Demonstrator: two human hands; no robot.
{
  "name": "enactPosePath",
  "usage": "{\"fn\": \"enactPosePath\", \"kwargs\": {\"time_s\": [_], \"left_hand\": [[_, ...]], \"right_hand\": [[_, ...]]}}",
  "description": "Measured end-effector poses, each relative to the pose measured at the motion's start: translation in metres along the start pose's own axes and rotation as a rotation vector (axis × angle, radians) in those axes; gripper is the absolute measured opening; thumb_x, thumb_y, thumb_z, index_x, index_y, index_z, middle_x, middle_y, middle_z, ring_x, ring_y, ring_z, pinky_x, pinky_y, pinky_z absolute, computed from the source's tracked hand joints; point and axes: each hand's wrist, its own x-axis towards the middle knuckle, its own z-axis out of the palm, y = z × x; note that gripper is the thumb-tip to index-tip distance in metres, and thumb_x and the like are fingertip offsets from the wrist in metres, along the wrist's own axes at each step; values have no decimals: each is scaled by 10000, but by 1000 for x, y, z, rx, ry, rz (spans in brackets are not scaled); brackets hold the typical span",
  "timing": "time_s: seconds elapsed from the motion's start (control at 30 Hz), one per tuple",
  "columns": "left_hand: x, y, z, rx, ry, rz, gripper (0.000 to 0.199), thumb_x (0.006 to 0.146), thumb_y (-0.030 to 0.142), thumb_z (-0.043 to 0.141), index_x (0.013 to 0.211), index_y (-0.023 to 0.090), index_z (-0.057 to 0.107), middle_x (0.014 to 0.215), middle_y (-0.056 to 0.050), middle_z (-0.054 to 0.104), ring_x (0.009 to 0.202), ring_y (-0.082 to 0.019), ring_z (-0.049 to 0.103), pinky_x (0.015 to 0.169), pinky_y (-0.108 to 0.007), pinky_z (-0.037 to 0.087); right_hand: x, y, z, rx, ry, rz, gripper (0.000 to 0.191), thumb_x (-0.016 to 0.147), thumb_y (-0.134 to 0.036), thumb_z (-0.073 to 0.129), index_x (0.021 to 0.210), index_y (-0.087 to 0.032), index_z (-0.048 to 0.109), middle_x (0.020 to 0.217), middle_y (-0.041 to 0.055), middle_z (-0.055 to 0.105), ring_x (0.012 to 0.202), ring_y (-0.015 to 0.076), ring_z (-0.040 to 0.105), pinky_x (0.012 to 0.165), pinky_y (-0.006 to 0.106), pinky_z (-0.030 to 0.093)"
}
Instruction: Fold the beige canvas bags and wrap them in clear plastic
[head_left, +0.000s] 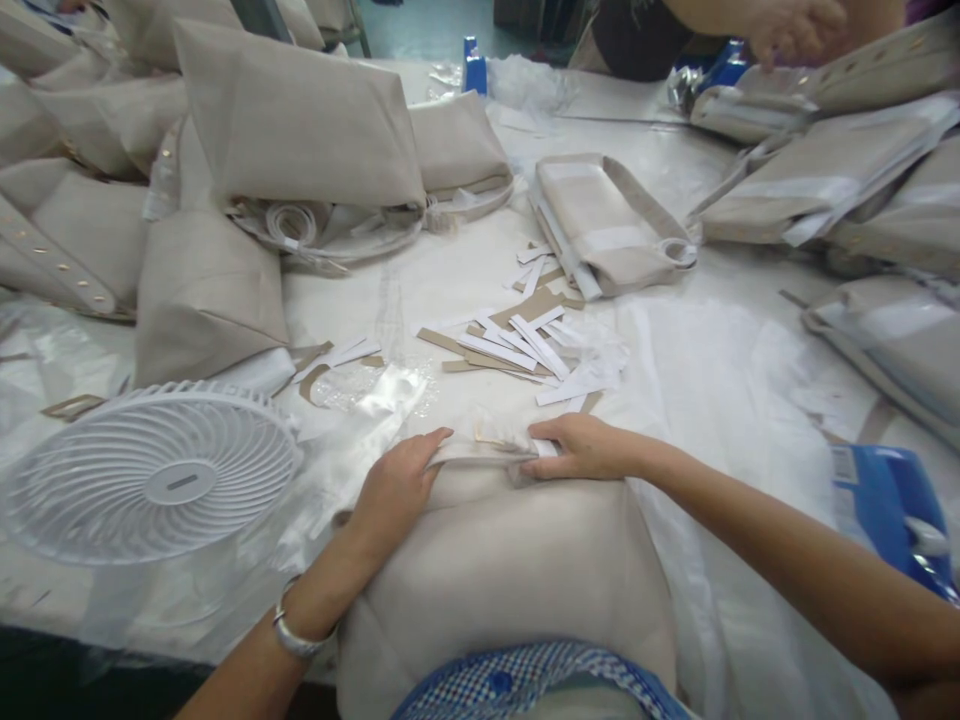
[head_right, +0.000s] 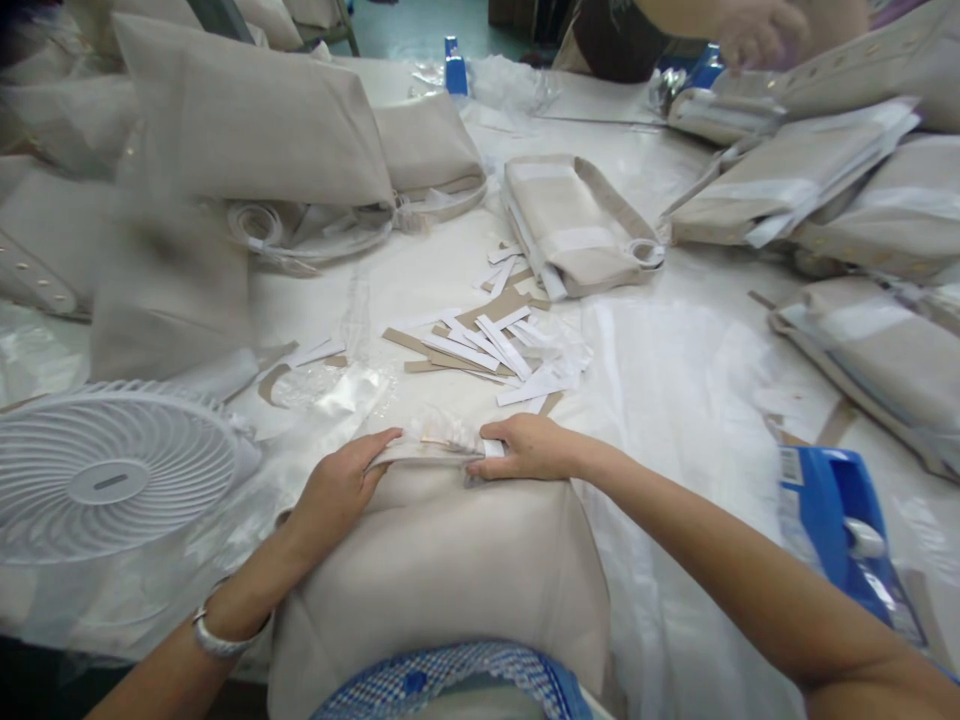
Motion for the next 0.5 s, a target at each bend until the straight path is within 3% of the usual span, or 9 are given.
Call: {"fn": "enactPosePath", "kwargs": {"time_s": [0.1, 0.17, 0.27, 0.33, 0.4, 0.5], "left_hand": [[3, -4, -1, 43, 15, -38, 340, 972, 182, 444, 1270, 182, 609, 1214, -81, 690, 1124, -220, 651, 989, -382, 549], [7, -1, -3, 119, 29, -102, 355, 980, 231, 468, 1316, 206, 581, 1231, -84, 675, 1145, -248, 635, 976, -426, 556], [5, 13, -10, 230, 91, -77, 470, 972, 312, 525, 1427, 203, 481, 1404, -120, 568, 1303, -300, 528, 1049, -503, 504], [-8, 29, -16, 225, 95, 23, 499, 982, 330, 514, 1459, 207, 435, 1481, -102, 506, 1376, -267, 464, 1113, -479, 457], [-30, 47, -21, 193, 39, 110, 497, 997, 360, 486, 1474, 239, 412, 1484, -59, 514, 1380, -219, 464, 1124, -432, 454], [-67, 67, -20, 227, -58, 196, 601, 971, 460, 516, 1512, 247, 362, 1523, -63, 467, 1416, -252, 419, 1113, -463, 454]], "right_hand": [[6, 4, 3, 59, 40, -2, 502, 890, -678, 538, 940, -198, 677, 839, 52, 707, 754, 217, 634, 646, 276, 420], [7, 4, 6, 43, 270, 19, 471, 913, -623, 553, 1084, -203, 679, 974, 70, 730, 838, 235, 666, 722, 318, 483], [-6, -2, 13, -118, 763, -8, 448, 958, -471, 576, 1321, -208, 578, 1271, 113, 667, 1136, 272, 633, 992, 435, 475], [-24, -12, 21, -208, 905, -103, 398, 991, -364, 548, 1363, -221, 543, 1347, 100, 632, 1250, 244, 580, 1115, 452, 404], [-46, -25, 36, -260, 863, -188, 387, 1009, -314, 513, 1386, -225, 523, 1377, 82, 618, 1298, 215, 552, 1160, 440, 377], [-73, -41, 70, -350, 645, -227, 578, 985, -472, 523, 1475, -179, 436, 1496, 109, 504, 1413, 265, 433, 1173, 492, 374]]}}
